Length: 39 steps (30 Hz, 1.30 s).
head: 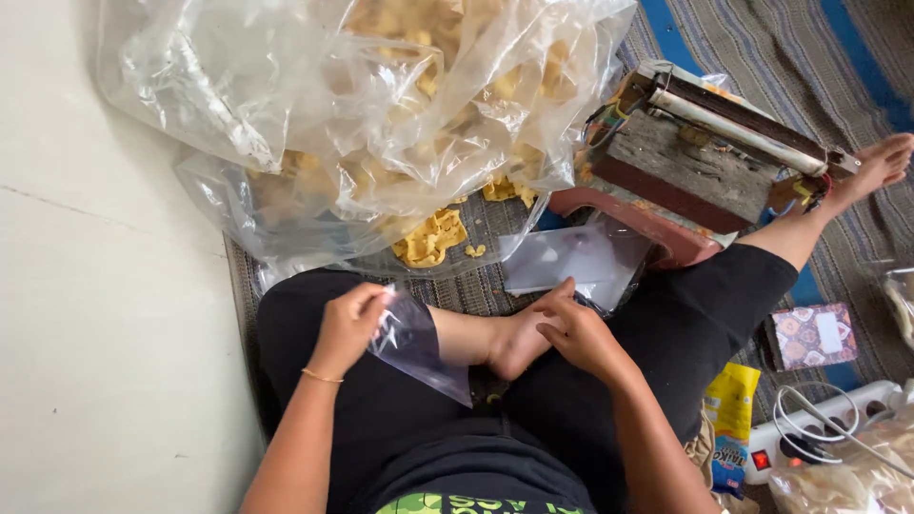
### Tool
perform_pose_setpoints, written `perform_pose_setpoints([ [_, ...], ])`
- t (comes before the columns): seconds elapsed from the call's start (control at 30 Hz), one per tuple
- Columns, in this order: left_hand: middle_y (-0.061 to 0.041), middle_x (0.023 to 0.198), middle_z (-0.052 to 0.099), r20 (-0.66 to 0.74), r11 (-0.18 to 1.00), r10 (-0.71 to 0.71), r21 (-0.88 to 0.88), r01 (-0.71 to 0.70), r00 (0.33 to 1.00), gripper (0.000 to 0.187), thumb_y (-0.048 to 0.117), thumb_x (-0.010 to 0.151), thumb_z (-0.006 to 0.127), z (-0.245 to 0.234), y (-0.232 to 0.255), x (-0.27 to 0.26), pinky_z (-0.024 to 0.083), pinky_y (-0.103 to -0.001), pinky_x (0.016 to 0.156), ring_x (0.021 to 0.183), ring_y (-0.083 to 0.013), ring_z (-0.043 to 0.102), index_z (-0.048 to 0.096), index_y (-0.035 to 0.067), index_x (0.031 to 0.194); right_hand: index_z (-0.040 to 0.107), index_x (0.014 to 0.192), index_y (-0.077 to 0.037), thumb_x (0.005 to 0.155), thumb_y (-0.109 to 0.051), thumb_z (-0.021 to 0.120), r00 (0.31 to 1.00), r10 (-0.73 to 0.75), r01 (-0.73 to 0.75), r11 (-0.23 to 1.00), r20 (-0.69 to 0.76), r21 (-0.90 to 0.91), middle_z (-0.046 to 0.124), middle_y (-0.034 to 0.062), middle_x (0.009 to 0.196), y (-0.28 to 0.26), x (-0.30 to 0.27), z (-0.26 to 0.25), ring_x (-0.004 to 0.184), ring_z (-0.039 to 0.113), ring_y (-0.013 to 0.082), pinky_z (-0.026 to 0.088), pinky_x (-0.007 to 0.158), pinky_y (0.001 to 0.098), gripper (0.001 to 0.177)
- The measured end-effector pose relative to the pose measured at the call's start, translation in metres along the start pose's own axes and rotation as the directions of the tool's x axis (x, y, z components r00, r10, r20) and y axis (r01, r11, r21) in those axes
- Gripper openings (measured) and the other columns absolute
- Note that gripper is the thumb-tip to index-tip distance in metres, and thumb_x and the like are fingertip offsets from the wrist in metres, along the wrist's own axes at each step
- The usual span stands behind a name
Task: Packaging snacks into small plastic bags and sealing them with a heat sealer
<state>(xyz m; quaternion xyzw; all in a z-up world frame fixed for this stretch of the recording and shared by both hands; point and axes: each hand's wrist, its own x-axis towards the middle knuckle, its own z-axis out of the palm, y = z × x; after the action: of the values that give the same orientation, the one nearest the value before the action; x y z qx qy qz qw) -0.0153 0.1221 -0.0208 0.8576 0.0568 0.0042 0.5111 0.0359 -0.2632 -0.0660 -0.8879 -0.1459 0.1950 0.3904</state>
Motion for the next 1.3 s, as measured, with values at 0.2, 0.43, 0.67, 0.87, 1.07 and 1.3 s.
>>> perform_pose_setpoints([
  [0.2,-0.015,0.083,0.077,-0.079,0.987,-0.111,-0.122,0.101,0.991,0.014,0.012,0.095,0.065,-0.030,-0.010,0.008,0.058,-0.034,0.072,0.071,-0.0241,0.075,0.073,0.006,0.105,0.078,0.105,-0.015,0.084,-0.010,0.078,0.843,-0.156,0.143,0.988,-0.515,-0.064,0.077,0.0041,0.110,0.027,-0.061,-0.022,0.104,0.074,0.0271,0.058,0.088,0.0368,0.021],
  [0.43,-0.020,0.105,0.071,-0.002,0.943,-0.131,-0.310,0.124,0.991,0.005,0.000,0.096,0.065,0.005,-0.024,0.027,0.059,-0.028,0.085,0.087,-0.0221,0.070,0.061,0.000,0.099,0.075,0.109,-0.013,0.099,-0.015,0.064,0.537,0.356,-0.474,0.878,-0.765,0.075,0.074,0.0042,0.093,0.157,-0.218,0.013,0.078,0.067,0.0181,0.050,0.071,0.0337,0.016],
  [0.67,-0.015,0.097,0.073,0.064,0.968,-0.005,-0.249,0.021,0.998,0.006,0.006,0.099,0.065,0.025,0.004,0.037,0.056,-0.028,0.083,0.081,-0.0206,0.071,0.066,0.000,0.102,0.035,0.151,-0.040,0.095,-0.035,0.046,0.574,0.810,-0.720,0.431,-0.118,-0.544,0.023,0.0051,0.167,0.156,-0.286,0.077,0.136,0.052,0.0328,0.039,0.107,0.0684,0.058],
  [0.87,-0.009,0.099,0.073,0.051,0.979,-0.012,-0.203,0.022,0.999,0.008,0.009,0.099,0.066,0.021,0.025,0.033,0.055,-0.026,0.086,0.083,-0.0146,0.069,0.068,0.002,0.101,0.059,0.134,-0.051,0.091,-0.031,0.062,0.702,0.707,-0.679,0.633,-0.078,-0.372,0.017,0.0033,0.166,0.171,-0.262,0.069,0.120,0.046,0.0561,0.054,0.089,0.0582,0.047],
  [1.07,-0.013,0.104,0.073,-0.015,0.979,-0.059,-0.194,0.055,0.998,0.006,0.008,0.099,0.065,0.003,0.017,0.022,0.056,-0.028,0.086,0.087,-0.0171,0.069,0.065,0.002,0.098,0.061,0.120,-0.020,0.089,-0.031,0.055,0.664,0.742,-0.745,0.647,-0.090,-0.162,0.072,0.0217,0.113,0.251,-0.269,0.087,0.106,0.070,0.0426,0.052,0.083,0.0503,0.033],
  [1.3,-0.014,0.091,0.074,-0.238,0.999,0.009,0.048,0.003,0.971,0.038,0.010,0.112,0.040,-0.051,-0.019,0.013,0.056,-0.034,0.091,0.095,-0.0262,0.075,0.068,-0.003,0.090,0.068,0.121,-0.022,0.096,-0.037,0.045,0.484,0.865,-0.698,0.473,0.133,-0.538,0.074,0.0051,0.131,0.194,-0.241,0.016,0.122,0.073,0.0263,0.059,0.094,0.0451,0.037],
])
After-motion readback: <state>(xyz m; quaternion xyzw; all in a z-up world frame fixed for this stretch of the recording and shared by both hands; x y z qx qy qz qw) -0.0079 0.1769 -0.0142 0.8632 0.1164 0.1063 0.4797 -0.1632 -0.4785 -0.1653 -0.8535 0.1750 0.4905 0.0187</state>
